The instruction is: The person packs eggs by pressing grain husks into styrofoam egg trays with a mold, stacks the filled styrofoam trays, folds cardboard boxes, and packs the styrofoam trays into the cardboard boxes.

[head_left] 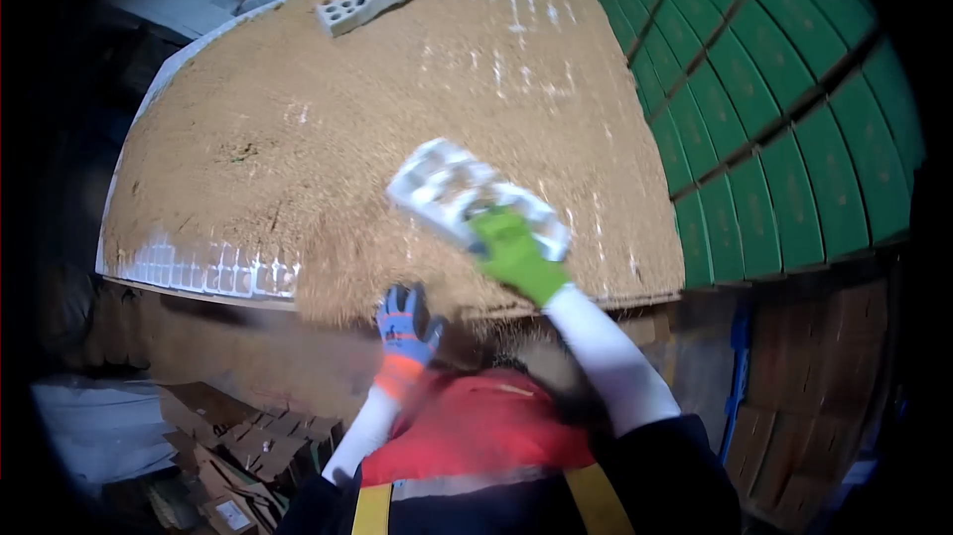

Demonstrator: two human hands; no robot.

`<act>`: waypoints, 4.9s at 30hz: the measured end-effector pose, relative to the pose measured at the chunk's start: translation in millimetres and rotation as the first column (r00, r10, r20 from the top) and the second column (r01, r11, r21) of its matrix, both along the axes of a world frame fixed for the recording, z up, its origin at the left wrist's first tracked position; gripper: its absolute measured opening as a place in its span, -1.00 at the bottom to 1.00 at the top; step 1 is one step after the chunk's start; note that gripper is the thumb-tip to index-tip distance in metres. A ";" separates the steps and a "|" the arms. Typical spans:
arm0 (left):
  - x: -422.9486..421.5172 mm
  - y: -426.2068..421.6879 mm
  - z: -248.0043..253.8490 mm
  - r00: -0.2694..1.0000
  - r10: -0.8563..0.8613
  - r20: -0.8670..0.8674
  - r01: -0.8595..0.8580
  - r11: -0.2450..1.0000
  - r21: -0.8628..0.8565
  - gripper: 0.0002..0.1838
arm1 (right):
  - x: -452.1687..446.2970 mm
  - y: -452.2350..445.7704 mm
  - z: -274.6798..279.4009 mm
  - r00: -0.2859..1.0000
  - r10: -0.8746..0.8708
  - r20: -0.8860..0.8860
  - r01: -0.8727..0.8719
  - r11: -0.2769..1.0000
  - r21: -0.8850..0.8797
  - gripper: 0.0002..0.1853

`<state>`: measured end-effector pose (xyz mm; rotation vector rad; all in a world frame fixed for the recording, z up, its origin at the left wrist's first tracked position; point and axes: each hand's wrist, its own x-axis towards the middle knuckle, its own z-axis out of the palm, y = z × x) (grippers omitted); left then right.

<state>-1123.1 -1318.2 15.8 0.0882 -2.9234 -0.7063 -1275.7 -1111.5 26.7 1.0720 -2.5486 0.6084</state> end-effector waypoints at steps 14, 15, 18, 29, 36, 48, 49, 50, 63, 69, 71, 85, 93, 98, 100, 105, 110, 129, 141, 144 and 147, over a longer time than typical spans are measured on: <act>52.2 -138.6 16.3 0.993 0.052 -0.101 -0.031 0.980 0.196 -0.44 | -215.6 -129.2 -1.0 0.965 -0.256 0.057 0.235 0.940 0.249 -0.68; 45.1 -151.9 19.7 0.988 0.063 -0.140 -0.034 0.979 0.200 -0.44 | -205.0 -150.6 0.2 0.973 -0.175 0.152 0.121 0.942 0.313 -0.60; 2.4 -196.2 19.1 0.959 0.106 -0.262 -0.075 0.989 0.125 -0.40 | -148.2 -194.2 30.5 0.966 -0.082 0.244 -0.053 0.864 0.500 -0.53; -59.3 -87.5 9.5 0.980 -0.193 -0.053 0.196 0.980 0.043 -0.13 | 57.6 -17.3 35.4 0.885 -0.419 0.204 0.354 0.889 0.289 -0.40; -55.0 -73.5 0.5 0.850 -0.524 0.061 0.527 0.844 -0.098 -0.36 | 97.0 27.0 -12.0 0.452 -0.880 -0.143 0.872 0.403 0.279 -0.49; -72.7 -271.5 11.8 0.996 -0.053 -0.071 0.046 0.995 -0.088 -0.28 | -44.1 -342.2 -10.4 0.905 -0.424 0.026 0.416 0.897 0.152 -0.69; -68.7 -295.5 17.3 0.996 0.015 -0.087 -0.021 0.997 -0.071 -0.23 | -40.8 -366.3 -10.1 0.938 -0.329 -0.113 0.342 0.930 0.133 -0.71; -63.9 -319.7 16.8 0.983 0.090 -0.162 -0.100 0.993 -0.055 -0.12 | -40.2 -387.7 10.0 0.967 -0.245 0.078 0.227 0.955 0.189 -0.72; -43.9 -390.4 -6.4 0.948 -0.320 0.008 0.319 0.947 0.039 -0.11 | 94.6 -374.2 32.8 0.927 -0.330 0.177 0.251 0.899 0.359 -0.39; -48.6 -392.3 11.2 0.741 -0.671 0.024 0.668 0.741 0.071 -0.38 | 58.0 -193.2 6.9 0.270 -0.963 -0.005 0.891 0.248 0.380 -0.51; -50.6 -421.4 8.0 0.754 -0.651 0.092 0.654 0.757 -0.001 -0.40 | -8.2 -192.1 0.0 0.188 -0.982 -0.034 0.897 0.158 0.412 -0.54; -87.5 -669.9 14.3 0.982 0.147 -0.117 -0.148 0.989 0.002 -0.31 | -257.1 -657.5 -18.2 0.991 -0.068 -0.116 0.100 0.949 0.300 -0.71; -125.4 -655.2 2.3 0.983 -0.184 -0.006 0.181 0.974 -0.135 -0.09 | -125.9 -578.0 31.6 0.994 0.086 0.066 -0.102 0.954 0.281 -0.88; -113.7 -599.0 18.4 0.809 -0.570 -0.144 0.584 0.751 0.308 -0.15 | 11.5 -517.1 87.7 0.731 -0.677 0.086 0.609 0.704 0.364 -0.77; -110.6 -626.1 8.0 0.850 -0.445 -0.282 0.524 0.767 0.370 -0.27 | 42.1 -575.1 96.5 0.778 -0.608 0.159 0.541 0.776 0.323 -0.82; -97.5 -724.1 -10.4 0.967 0.032 -0.253 0.152 0.723 0.674 -0.46 | 74.5 -672.7 28.3 0.901 -0.434 -0.001 0.402 0.833 0.380 -0.77; -68.6 -812.9 10.5 0.970 0.065 -0.235 0.099 0.776 0.623 -0.44 | 53.2 -471.3 14.3 0.502 -0.433 -0.748 0.845 0.061 0.532 -0.78; -4.5 -801.1 -9.1 0.975 0.080 -0.208 0.039 0.856 0.515 -0.41 | 81.9 -803.8 22.6 0.970 -0.093 0.224 0.058 0.986 0.156 -0.65; 36.6 -894.0 20.4 0.952 0.249 -0.180 -0.093 0.792 0.604 -0.46 | -154.0 -797.2 -3.4 0.762 -0.646 -0.049 0.637 0.733 0.237 -0.70; 32.8 -944.3 20.7 0.969 0.151 -0.197 -0.066 0.922 0.380 -0.45 | -177.6 -912.6 -2.9 0.912 -0.409 0.038 0.396 0.901 0.178 -0.70; 19.9 -995.8 0.8 0.960 0.231 -0.156 -0.059 0.715 0.697 -0.32 | -174.9 -962.7 4.0 0.986 -0.138 0.093 0.122 0.979 0.165 -0.77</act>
